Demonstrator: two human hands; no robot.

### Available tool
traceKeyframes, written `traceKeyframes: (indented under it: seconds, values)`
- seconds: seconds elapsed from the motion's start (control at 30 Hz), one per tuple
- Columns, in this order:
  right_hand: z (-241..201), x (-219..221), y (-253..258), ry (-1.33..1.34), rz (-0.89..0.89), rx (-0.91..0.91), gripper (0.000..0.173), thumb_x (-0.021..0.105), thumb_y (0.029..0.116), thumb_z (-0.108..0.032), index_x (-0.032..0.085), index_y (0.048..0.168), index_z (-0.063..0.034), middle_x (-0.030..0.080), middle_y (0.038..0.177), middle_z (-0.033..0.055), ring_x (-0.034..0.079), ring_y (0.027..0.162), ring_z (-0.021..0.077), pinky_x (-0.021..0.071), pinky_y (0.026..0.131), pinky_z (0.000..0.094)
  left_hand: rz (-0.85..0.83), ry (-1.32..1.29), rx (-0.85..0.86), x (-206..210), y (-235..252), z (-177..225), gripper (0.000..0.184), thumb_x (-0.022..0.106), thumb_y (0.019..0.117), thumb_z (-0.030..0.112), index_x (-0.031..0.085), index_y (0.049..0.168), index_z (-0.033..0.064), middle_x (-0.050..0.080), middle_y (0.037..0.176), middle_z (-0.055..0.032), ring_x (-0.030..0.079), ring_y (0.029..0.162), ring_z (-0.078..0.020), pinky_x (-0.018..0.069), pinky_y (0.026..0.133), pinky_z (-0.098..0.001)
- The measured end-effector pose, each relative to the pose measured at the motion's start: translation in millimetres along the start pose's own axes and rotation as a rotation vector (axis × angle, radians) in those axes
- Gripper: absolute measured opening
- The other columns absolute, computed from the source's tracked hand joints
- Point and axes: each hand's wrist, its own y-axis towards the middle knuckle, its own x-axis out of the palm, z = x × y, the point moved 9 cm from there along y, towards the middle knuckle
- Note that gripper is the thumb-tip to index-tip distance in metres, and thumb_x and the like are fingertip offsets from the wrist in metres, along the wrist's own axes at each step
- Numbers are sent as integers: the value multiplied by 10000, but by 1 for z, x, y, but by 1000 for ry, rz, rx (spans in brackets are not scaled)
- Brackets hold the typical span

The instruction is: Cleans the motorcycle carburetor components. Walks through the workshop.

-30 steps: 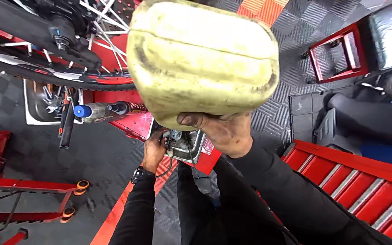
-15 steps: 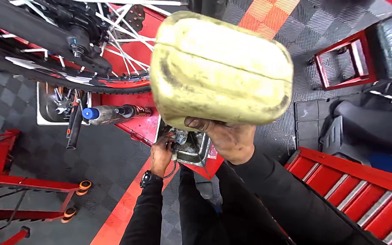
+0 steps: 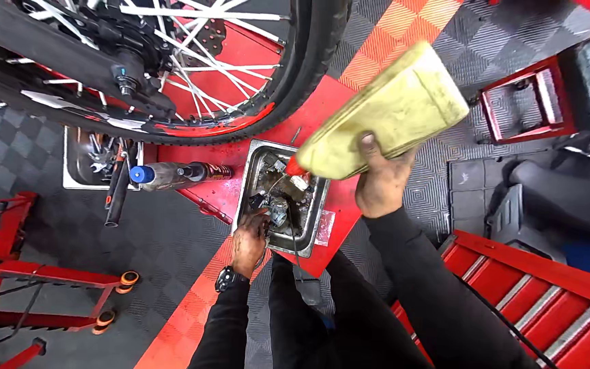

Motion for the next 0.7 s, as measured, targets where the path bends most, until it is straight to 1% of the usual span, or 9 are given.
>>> traceKeyframes:
  seconds: [0.03,0.1,0.2,0.33,0.4,0.47,0.5,0.57,0.7]
  values:
    - [29,-30,7,7,136,109,836,822,870,-105,295,1517,-51,632,1275,163,677,1135,300,609,955,510,-9,8,-32,1,0,-5,228,605,966,42,751,1119,128,657,1355,5,610,1264,-174,523,1058,-422]
    - [88,-82,9,37,338,355,728,780,925,-260,371,1509,-111,670,1241,148,701,1074,289,617,881,497,-27,26,-106,3,0,-17,278,628,940,19,732,1169,139,628,1381,-26,621,1241,-217,549,1013,-464]
    - [137,-114,-7,128,392,607,580,682,978,-370,455,1465,-152,659,1273,125,673,1123,270,588,918,506,-33,74,-192,6,-1,-31,309,634,947,35,710,1224,147,625,1368,-69,661,1170,-264,582,944,-502]
    - [135,-102,-25,308,417,766,559,552,1031,-475,432,1476,-160,603,1363,125,628,1222,284,560,1002,503,-41,109,-253,3,-3,-37,308,671,963,108,696,1267,149,650,1342,-77,661,1179,-277,559,983,-514]
    - [135,-96,-28,433,378,835,548,483,1048,-520,434,1464,-167,597,1373,123,632,1226,264,567,1004,444,-72,114,-284,2,0,-39,326,699,953,147,690,1278,171,667,1314,-69,686,1122,-277,570,953,-524]
    - [148,-97,-34,519,316,910,515,394,1043,-564,513,1336,-157,652,1238,97,688,1085,206,604,883,345,-148,108,-359,3,1,-45,387,723,954,262,661,1331,206,674,1299,-67,691,1105,-278,563,964,-535]
    - [156,-100,-38,552,312,937,524,363,1042,-572,528,1296,-144,663,1197,104,701,1041,207,612,840,336,-177,94,-386,4,1,-47,417,731,949,299,651,1349,207,679,1294,-70,691,1109,-278,556,978,-537]
    - [166,-107,-47,577,352,955,552,351,1045,-570,508,1325,-121,653,1221,139,697,1058,245,607,865,384,-188,65,-414,5,-1,-49,409,714,960,324,658,1345,198,698,1261,-73,694,1108,-266,547,998,-527]
    - [159,-111,-59,490,409,1005,607,352,1034,-601,471,1391,-125,647,1258,173,702,1071,281,610,871,413,-139,13,-410,-1,-12,-40,400,683,973,380,682,1313,169,735,1155,-76,720,1021,-244,568,960,-510]
